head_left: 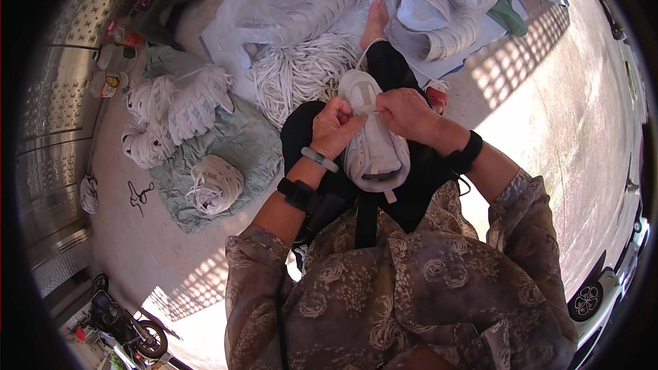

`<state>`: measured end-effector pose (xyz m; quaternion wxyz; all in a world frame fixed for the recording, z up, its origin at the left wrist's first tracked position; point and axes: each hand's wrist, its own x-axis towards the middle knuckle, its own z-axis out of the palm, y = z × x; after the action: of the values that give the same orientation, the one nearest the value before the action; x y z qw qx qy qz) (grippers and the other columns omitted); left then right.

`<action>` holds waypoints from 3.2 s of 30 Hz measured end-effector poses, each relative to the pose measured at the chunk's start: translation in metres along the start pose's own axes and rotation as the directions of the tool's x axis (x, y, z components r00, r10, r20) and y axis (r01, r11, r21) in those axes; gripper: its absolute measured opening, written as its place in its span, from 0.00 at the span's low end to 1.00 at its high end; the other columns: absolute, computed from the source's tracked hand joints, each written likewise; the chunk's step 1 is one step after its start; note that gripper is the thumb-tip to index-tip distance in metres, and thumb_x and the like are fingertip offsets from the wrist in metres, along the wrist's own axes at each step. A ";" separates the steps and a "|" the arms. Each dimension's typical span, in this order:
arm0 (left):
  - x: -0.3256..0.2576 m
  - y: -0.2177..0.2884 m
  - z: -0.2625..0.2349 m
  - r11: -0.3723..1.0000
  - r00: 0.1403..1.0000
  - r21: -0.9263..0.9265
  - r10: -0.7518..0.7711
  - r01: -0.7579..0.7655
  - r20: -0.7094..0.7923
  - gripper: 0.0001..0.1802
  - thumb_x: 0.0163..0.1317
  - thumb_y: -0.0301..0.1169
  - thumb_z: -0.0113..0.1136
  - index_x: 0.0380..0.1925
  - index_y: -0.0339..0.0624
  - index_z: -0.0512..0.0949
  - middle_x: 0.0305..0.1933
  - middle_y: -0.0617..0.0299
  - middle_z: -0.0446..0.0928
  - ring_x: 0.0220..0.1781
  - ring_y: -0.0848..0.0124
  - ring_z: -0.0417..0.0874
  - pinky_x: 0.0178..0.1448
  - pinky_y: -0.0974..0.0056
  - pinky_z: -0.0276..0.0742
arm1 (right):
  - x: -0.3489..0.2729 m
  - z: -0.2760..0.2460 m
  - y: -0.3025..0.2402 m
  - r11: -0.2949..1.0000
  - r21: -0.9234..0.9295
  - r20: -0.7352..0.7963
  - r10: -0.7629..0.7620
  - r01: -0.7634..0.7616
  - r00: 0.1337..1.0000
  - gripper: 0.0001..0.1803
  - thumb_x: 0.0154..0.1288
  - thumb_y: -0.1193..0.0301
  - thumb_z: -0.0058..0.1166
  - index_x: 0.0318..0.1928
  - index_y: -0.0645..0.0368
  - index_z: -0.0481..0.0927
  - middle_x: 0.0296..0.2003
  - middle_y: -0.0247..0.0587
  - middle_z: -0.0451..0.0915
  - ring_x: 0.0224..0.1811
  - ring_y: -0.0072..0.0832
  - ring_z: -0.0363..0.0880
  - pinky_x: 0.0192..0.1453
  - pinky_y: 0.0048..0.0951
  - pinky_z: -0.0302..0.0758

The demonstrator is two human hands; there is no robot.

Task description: Lacing a pair of white sneakers while sitting on the floor among many other pairs.

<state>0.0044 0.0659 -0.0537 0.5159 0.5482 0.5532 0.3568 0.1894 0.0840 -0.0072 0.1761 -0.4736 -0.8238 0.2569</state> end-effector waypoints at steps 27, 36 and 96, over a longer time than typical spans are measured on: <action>0.003 0.005 -0.001 0.998 0.997 0.067 0.006 -0.011 0.075 0.13 0.46 0.31 0.61 0.24 0.40 0.66 0.19 0.65 0.67 0.20 0.77 0.66 0.26 0.70 0.68 | -0.010 0.033 0.006 0.957 0.280 -0.206 -0.013 0.071 0.979 0.03 0.52 0.76 0.49 0.30 0.60 0.71 0.25 0.44 0.73 0.26 0.38 0.75 0.32 0.31 0.70; -0.008 0.014 0.007 0.932 0.937 0.117 0.348 -0.343 -0.030 0.08 0.49 0.21 0.60 0.31 0.40 0.74 0.21 0.74 0.65 0.20 0.87 0.62 0.23 0.79 0.61 | -0.020 0.015 0.014 0.957 0.286 -0.070 0.076 -0.053 0.995 0.04 0.51 0.75 0.49 0.29 0.60 0.68 0.22 0.44 0.70 0.24 0.39 0.72 0.29 0.34 0.68; -0.083 -0.042 -0.233 0.827 0.800 0.029 -0.533 0.562 -0.276 0.08 0.56 0.32 0.53 0.24 0.40 0.71 0.13 0.63 0.68 0.11 0.77 0.68 0.14 0.69 0.65 | -0.051 0.006 0.047 0.958 0.269 -0.102 0.135 -0.103 0.986 0.13 0.48 0.81 0.47 0.38 0.59 0.69 0.20 0.41 0.70 0.23 0.36 0.73 0.29 0.32 0.68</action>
<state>-0.2413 0.0186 -0.0296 0.4902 0.3415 0.7685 0.2292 0.2435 0.0575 -0.0427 0.2703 -0.5093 -0.7406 0.3451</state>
